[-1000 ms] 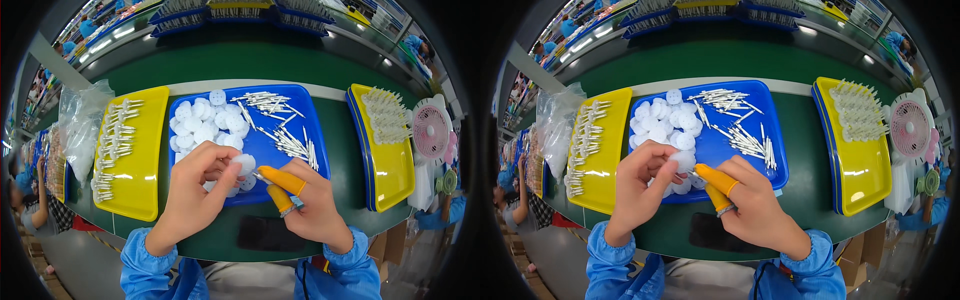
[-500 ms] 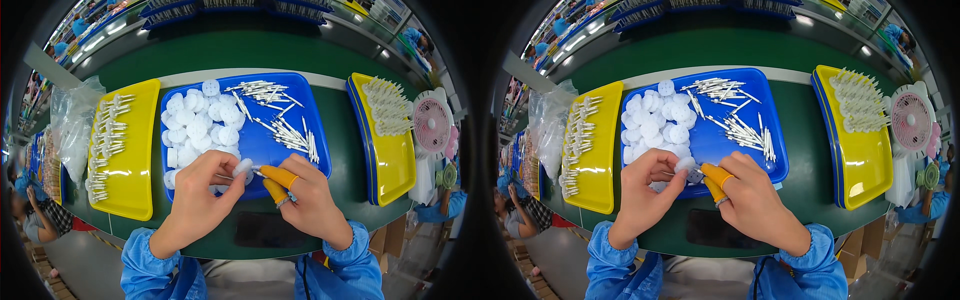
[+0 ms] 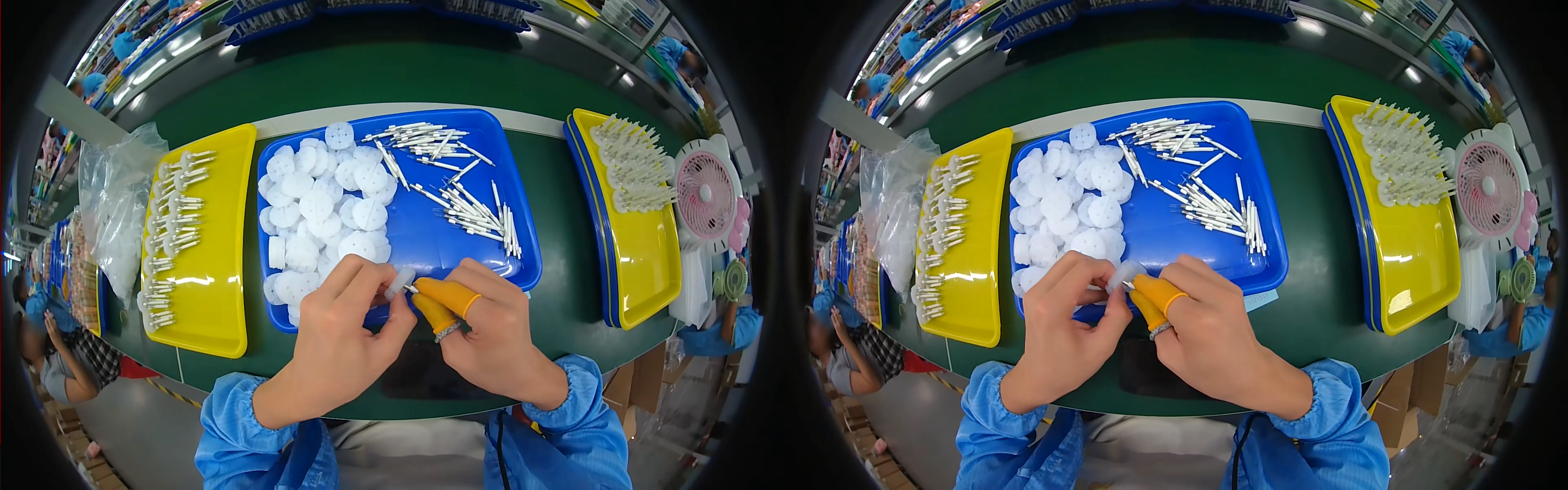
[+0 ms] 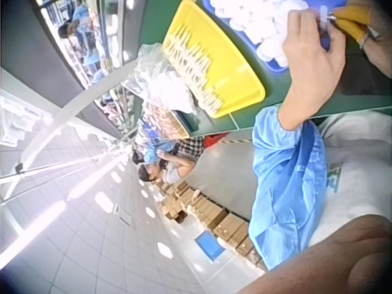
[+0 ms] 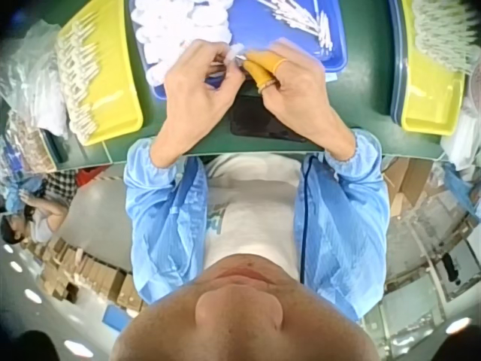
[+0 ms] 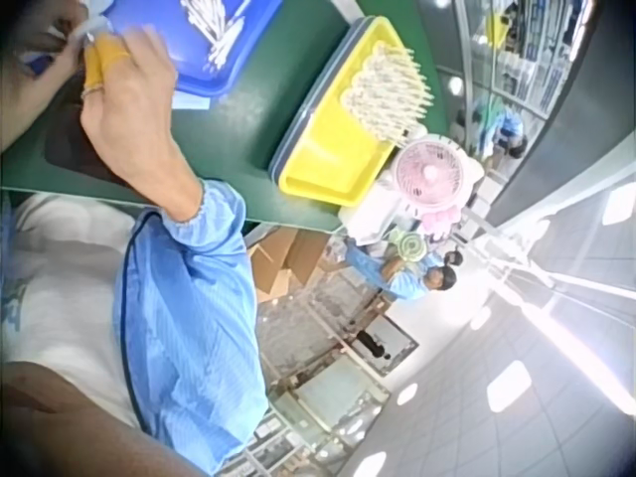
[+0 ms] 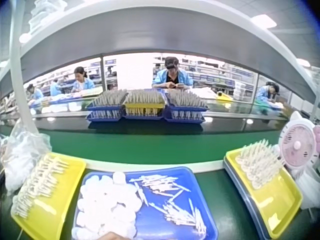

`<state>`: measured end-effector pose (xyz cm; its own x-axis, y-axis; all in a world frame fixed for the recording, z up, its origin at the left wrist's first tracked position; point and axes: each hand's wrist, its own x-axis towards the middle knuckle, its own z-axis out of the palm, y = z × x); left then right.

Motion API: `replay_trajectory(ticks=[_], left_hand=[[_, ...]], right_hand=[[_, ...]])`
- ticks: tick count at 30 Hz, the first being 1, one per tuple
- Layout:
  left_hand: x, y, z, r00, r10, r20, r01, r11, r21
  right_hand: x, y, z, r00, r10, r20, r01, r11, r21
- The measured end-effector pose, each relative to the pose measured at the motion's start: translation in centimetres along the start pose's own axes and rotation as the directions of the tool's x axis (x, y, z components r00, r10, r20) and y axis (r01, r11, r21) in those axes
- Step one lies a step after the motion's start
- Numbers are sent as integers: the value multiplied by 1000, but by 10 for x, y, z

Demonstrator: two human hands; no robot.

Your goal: The person inserts white plastic rods into the holes of white circular plastic caps. They pick up a cap from a blue tray, insert a rod, and place the assembled unit into a yellow tray. The person repeats this process continuously, moving items from the blue tray to the yellow tray.

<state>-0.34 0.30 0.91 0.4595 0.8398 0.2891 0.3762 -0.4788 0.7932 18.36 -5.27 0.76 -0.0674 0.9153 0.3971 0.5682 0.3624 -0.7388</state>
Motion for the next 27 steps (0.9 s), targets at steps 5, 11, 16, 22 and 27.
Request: replay_trajectory(ticks=[5, 11, 16, 22, 27], left_hand=[[-4, -2, 4, 1000, -15, 11, 15, 1000, 9], [7, 1, -4, 996, -26, -87, 27, 1000, 8], [13, -3, -14, 992, -124, -29, 120, 987, -104], [10, -5, -15, 992, -128, -11, 126, 984, -124], [11, -5, -14, 991, -135, 12, 135, 982, -134]], right_hand=[[-1, -3, 8, 997, 72, 6, -72, 997, 0], [19, 28, -29, 998, 62, -25, -67, 945, -319], [13, 49, -29, 993, 122, -11, -107, 824, -556], [13, 51, -25, 989, 135, -56, -144, 832, -536], [13, 50, -28, 995, 104, -13, -99, 888, -450]])
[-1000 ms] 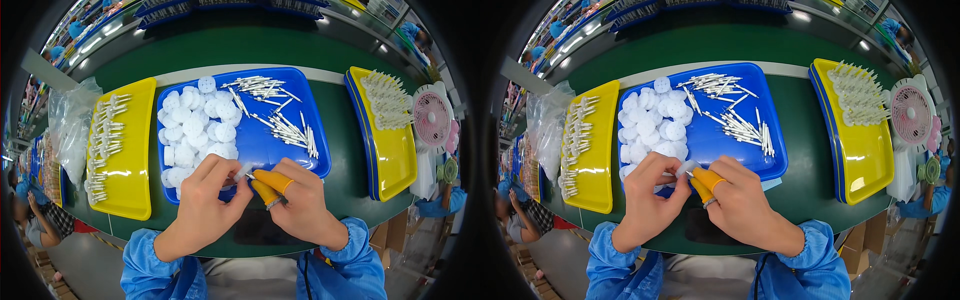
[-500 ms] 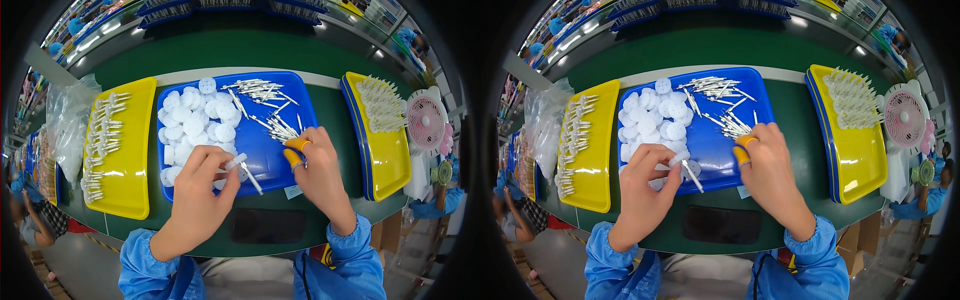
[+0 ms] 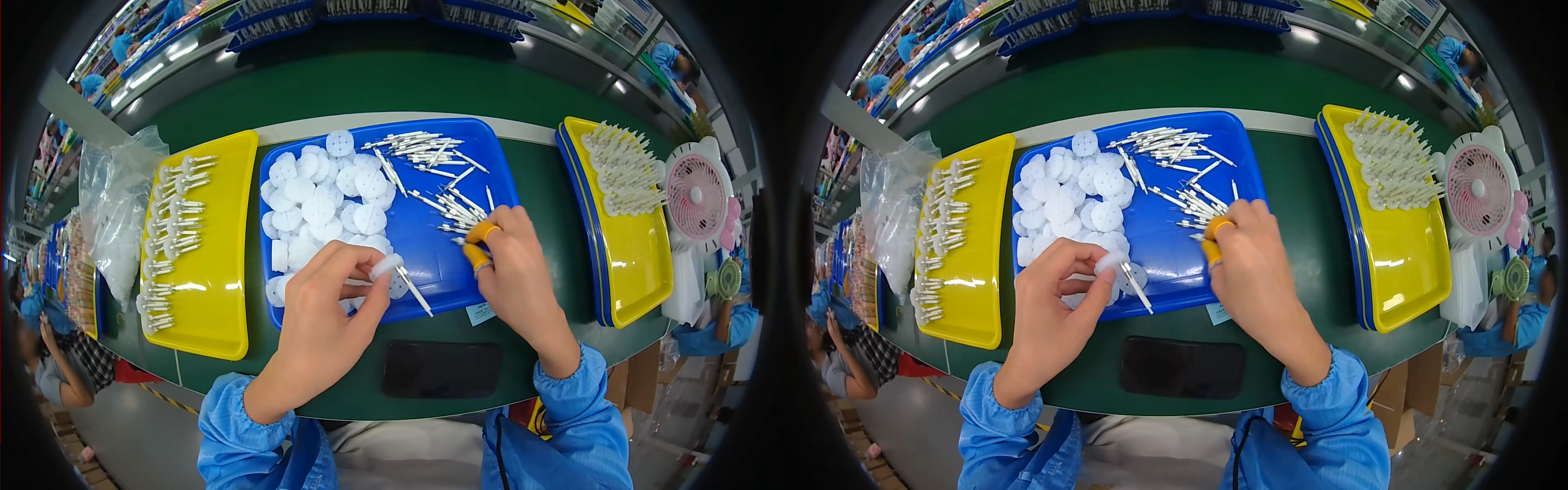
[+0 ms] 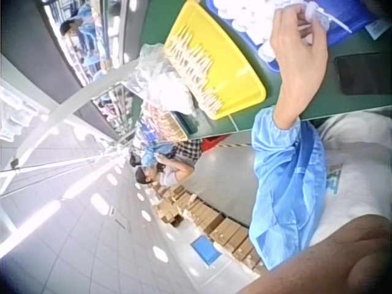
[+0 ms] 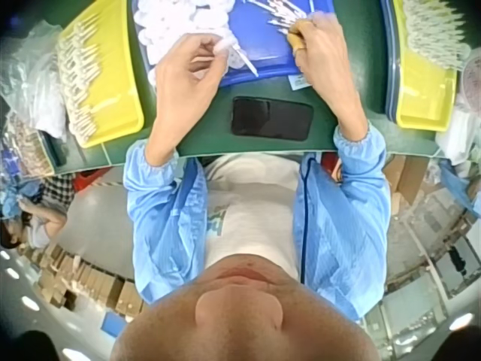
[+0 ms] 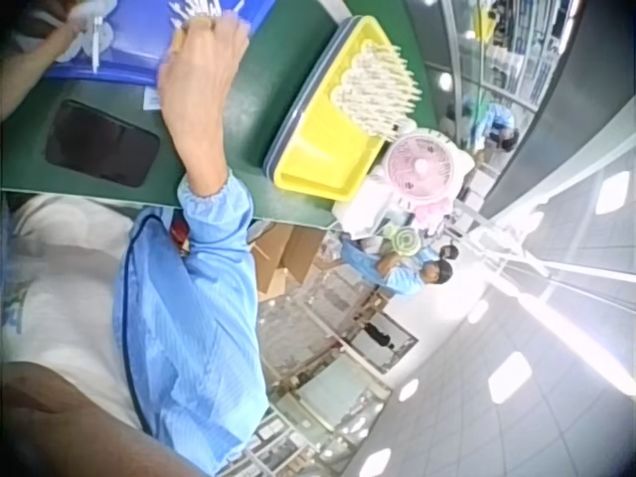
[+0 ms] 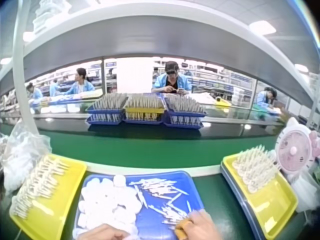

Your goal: The person inserts white plastic rods into the holes of white circular plastic caps. They pick up a cap from a blue tray, insert a rod, and place the assembled unit into a yellow tray. The person repeats this process continuously, moving items from the blue tray to the yellow tray.

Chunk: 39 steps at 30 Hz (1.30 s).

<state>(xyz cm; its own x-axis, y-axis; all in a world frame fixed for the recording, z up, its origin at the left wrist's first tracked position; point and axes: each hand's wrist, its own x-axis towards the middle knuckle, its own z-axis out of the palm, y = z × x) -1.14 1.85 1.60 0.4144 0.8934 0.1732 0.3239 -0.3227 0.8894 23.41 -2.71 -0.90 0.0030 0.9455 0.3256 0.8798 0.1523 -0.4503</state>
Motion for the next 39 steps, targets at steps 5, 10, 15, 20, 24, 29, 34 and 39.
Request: replay_trajectory(ticks=[5, 10, 15, 20, 24, 29, 34, 39], left_hand=[[-1, 0, 0, 1000, 14, 6, -14, 999, 41], [-1, 2, 3, 999, 50, 13, -50, 998, 46], [-1, 1, 4, 997, 72, -16, -71, 994, 80], [-3, -2, 4, 1000, 7, -14, -6, 993, 122], [-4, 0, 8, 999, 28, -15, -26, 994, 102], [-5, -3, 12, 991, 126, -40, -121, 986, 114], [-10, -1, 9, 991, 136, -23, -131, 981, 141], [-15, -1, 14, 996, 89, -9, -87, 987, 137]], right_hand=[[0, -45, -22, 978, 19, 207, -115, 880, 461], [-3, -43, -17, 967, -203, 152, 102, 859, 502], [0, -38, -13, 981, -149, 126, 91, 919, 383], [0, -39, -12, 973, -173, 153, 105, 921, 374], [-4, -44, -5, 973, -195, 120, 136, 914, 381], [-8, -51, 1, 981, -183, 71, 140, 905, 401], [-16, -53, 5, 988, -149, -34, 150, 900, 410], [-19, -65, 14, 986, -97, -136, 142, 914, 381]])
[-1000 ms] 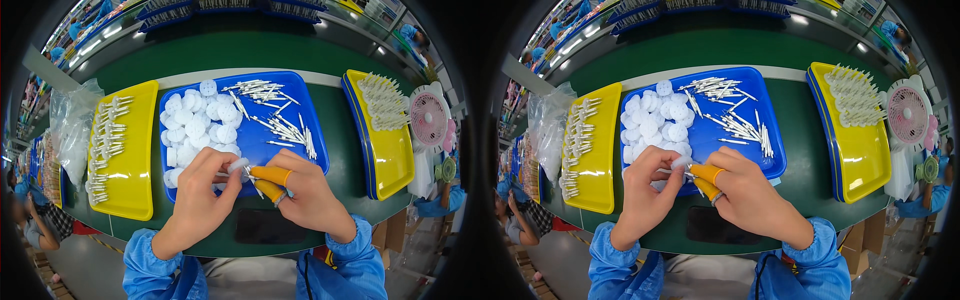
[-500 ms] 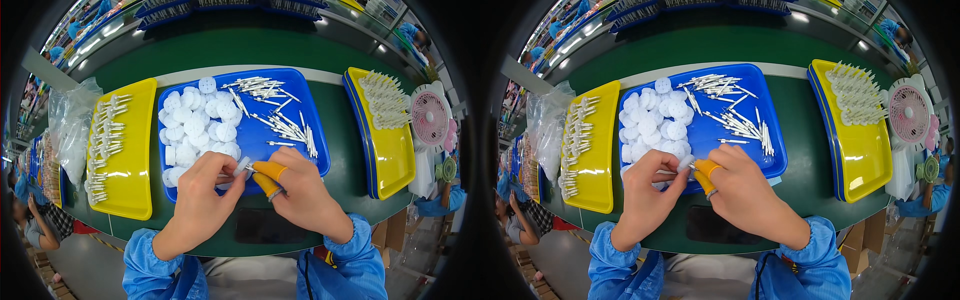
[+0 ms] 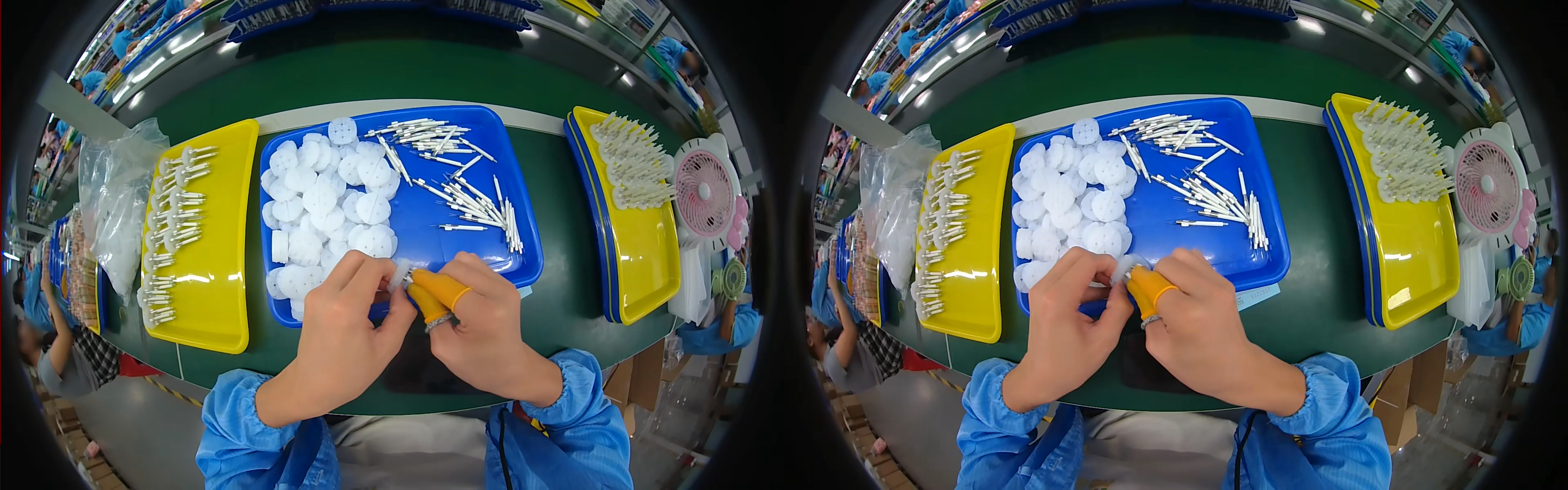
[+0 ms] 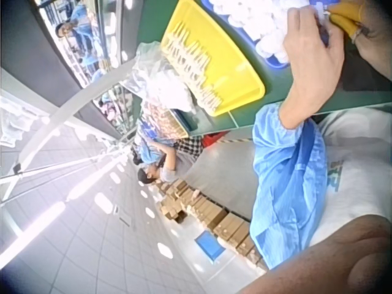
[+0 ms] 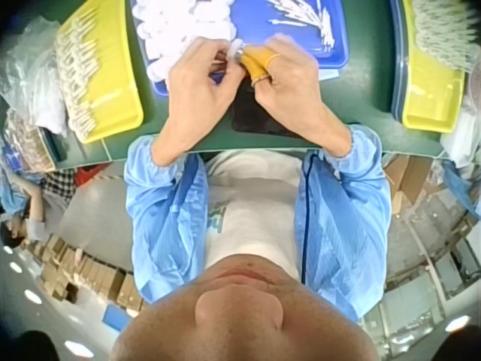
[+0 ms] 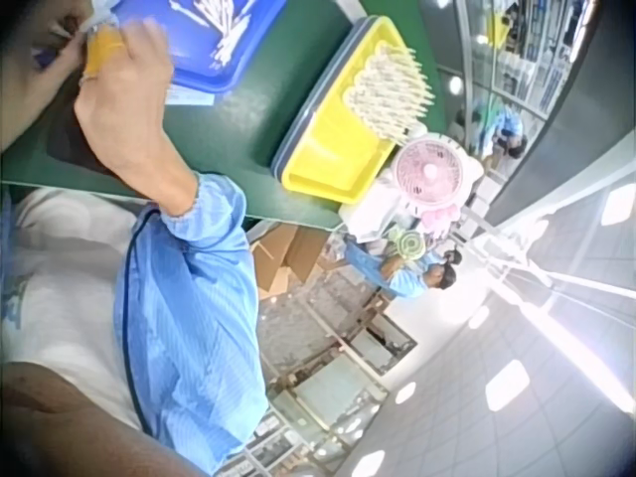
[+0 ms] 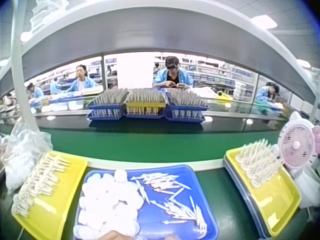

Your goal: The person inserts white plastic rods into the holes of white circular plastic caps. They pick up a cap from a blue tray, insert a rod, and place the assembled unit into a yellow tray. The person repeats this process continuously, moving items from the blue tray to the yellow tray.

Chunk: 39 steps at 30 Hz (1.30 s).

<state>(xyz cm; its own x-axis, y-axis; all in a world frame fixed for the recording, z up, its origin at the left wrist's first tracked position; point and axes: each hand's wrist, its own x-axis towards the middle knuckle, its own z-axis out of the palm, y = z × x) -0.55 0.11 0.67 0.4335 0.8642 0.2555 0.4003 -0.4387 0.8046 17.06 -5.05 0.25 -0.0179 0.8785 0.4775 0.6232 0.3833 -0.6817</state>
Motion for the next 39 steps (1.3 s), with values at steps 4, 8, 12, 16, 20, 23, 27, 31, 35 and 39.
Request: replay_trajectory(ticks=[4, 8, 12, 16, 20, 23, 27, 31, 35, 39], left_hand=[[-1, 0, 3, 1000, 9, -26, -8, 1000, 19], [6, 4, -2, 995, -6, -102, 8, 1000, 14], [12, 5, -11, 995, -80, -55, 76, 994, -80], [14, 4, -17, 993, -117, -11, 115, 986, -123], [12, 1, -14, 995, -104, -3, 103, 985, -142], [13, 3, -14, 990, -139, 32, 142, 975, -172], [13, 1, -12, 996, -85, 16, 87, 986, -143], [12, 1, -10, 997, -74, -2, 73, 991, -115], [11, 1, -9, 992, -126, 29, 128, 986, -107], [10, 1, -6, 998, -59, -4, 58, 996, -66]], right_hand=[[7, 8, -6, 988, 99, 119, -105, 993, 52], [22, 40, -22, 990, 112, 87, -98, 983, -153], [20, 59, -27, 991, 76, 111, -25, 915, -403], [24, 29, -37, 969, 164, 186, -146, 983, -108], [23, 0, -44, 923, 237, 304, -284, 951, 121], [20, 4, -41, 937, 64, 344, -106, 989, 106], [19, 9, -38, 945, 17, 326, -46, 995, 83], [18, 15, -37, 944, 26, 328, -33, 999, 14], [20, 13, -34, 941, 17, 339, 1, 999, -53], [14, 11, -22, 956, -13, 294, 26, 999, -40]])
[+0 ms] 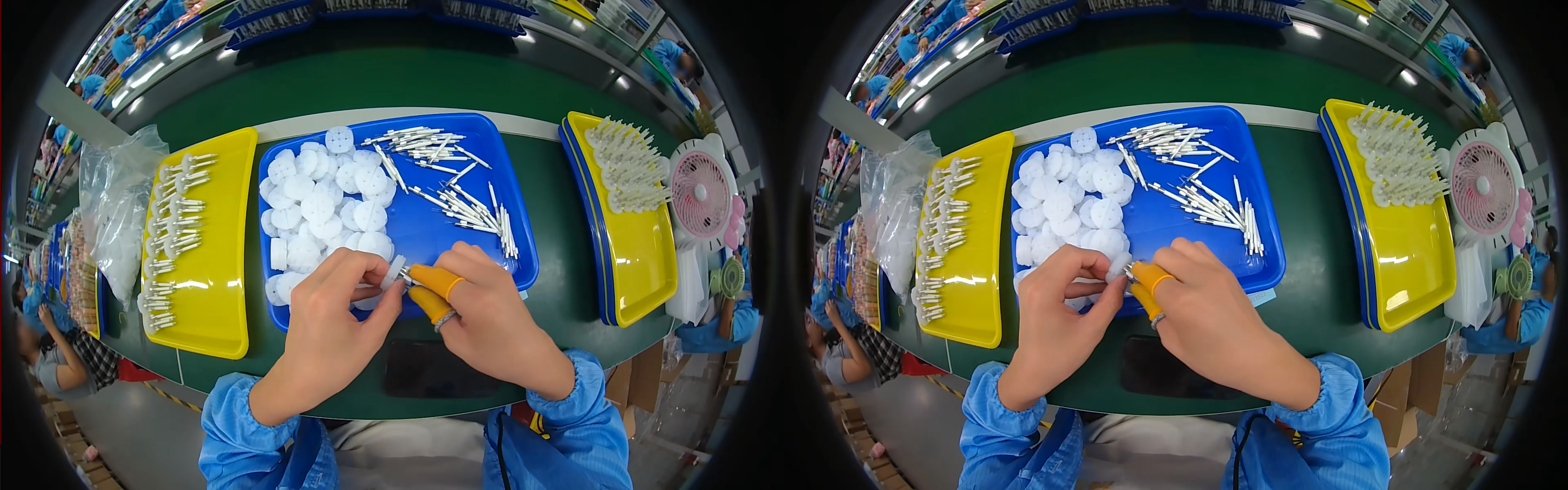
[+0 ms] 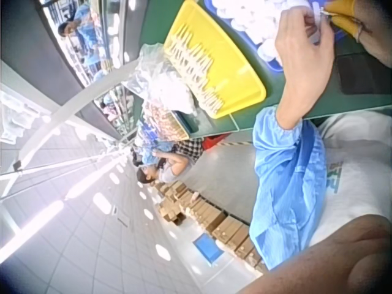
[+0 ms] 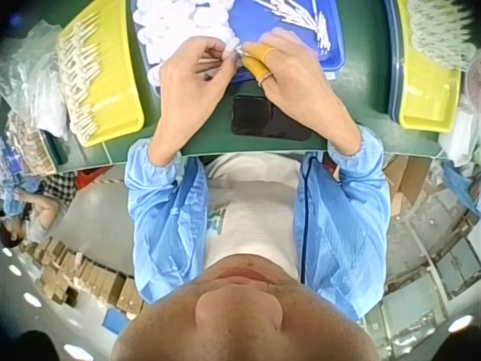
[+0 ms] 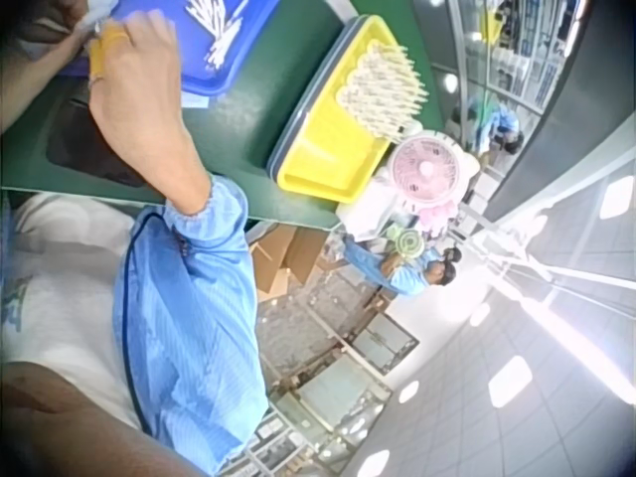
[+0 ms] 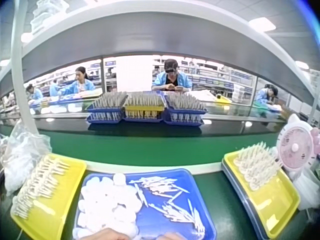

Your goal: The person inserts white plastic rods into the holes of white circular plastic caps. They pick up a cap from a blue tray, insert a rod, and place the assembled unit into a yellow tray. The person repeats this process continuously, moving items from the blue tray to the yellow tray.

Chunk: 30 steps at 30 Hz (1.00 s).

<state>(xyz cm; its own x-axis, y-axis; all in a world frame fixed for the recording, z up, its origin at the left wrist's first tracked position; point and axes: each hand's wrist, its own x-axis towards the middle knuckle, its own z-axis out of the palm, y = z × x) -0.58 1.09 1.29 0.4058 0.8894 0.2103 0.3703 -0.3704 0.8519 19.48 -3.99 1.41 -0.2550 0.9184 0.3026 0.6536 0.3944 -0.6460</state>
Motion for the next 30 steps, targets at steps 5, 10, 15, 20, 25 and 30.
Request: replay_trajectory(ticks=[5, 10, 15, 20, 25, 30], left_hand=[[-2, -1, 2, 997, 68, -37, -67, 997, 31], [-8, 2, 4, 997, 82, -1, -82, 995, 59], [-11, -4, 13, 998, 63, 27, -64, 996, 62], [-7, -3, 12, 995, 73, -61, -72, 997, 25], [1, 6, -2, 1000, -5, -1, 5, 1000, -10], [2, 2, -7, 996, -79, 42, 82, 993, -90]], right_hand=[[-2, -11, 6, 994, 41, -98, -33, 996, 88], [-8, -11, 14, 983, 61, -172, -45, 995, 93], [-9, -12, 17, 972, 200, -126, -180, 972, 154], [6, 21, -8, 974, 61, -220, -76, 995, -61], [1, 55, -17, 958, 181, -221, -258, 882, -394], [1, 53, -16, 976, 149, -159, -203, 890, -408]])
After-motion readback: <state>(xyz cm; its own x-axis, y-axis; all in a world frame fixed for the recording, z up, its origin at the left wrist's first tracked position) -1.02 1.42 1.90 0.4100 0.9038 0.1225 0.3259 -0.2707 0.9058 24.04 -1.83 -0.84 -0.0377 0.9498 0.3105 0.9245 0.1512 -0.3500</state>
